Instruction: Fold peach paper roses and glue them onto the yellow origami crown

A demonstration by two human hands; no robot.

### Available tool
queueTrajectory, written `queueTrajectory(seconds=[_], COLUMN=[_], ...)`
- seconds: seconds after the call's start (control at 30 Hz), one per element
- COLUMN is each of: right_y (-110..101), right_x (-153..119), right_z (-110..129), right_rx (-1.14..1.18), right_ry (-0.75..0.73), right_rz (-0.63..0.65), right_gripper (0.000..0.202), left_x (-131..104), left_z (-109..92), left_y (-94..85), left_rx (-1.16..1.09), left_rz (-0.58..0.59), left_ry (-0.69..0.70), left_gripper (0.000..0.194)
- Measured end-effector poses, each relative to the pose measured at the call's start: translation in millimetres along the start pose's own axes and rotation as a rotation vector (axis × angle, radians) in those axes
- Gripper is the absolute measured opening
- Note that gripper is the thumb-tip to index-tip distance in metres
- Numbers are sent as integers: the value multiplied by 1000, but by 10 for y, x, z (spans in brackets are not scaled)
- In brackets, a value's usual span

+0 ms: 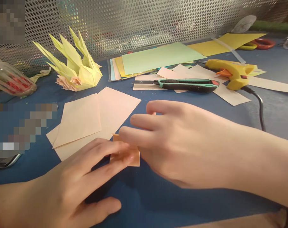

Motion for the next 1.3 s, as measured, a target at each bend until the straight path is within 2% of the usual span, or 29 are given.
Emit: queueTrajectory(seconds=[0.07,0.2,0.3,0.47,0.7,0.93,1.1,1.2,1.3], right_y=[-7,14,35,75,173,179,179,158,126], right_x=[-8,5,30,8,-86,-74,-59,-50,-32], right_z=[38,92,119,192,264,249,246,237,235], right_rx=[32,52,-36,-117,-125,-117,-115,-135,-149], right_ry=[-45,45,50,40,50,37,29,41,25], right_rz=[-35,-35,-63,-107,-144,-120,-118,-130,-105], right_gripper=[28,35,43,35,38,39,37,42,44], left_x=[12,21,11,-14,-24,-3,-37,-70,-99], left_z=[5,21,24,23,-8,-35,-73,-106,-129], left_y=[3,19,21,29,15,32,40,63,98], left_rx=[18,47,64,165,301,456,549,576,626], left_rz=[9,0,-16,-57,-52,-89,-177,-146,-225], left_ry=[4,18,12,20,-8,-34,39,32,53], left_gripper=[43,42,41,43,44,44,43,38,33])
Point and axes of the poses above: each hand's wrist, its own x-axis towards the middle knuckle, its own y-axis out of the palm, z = x × y, the point moved 1 cm from there along x, towards the middle knuckle
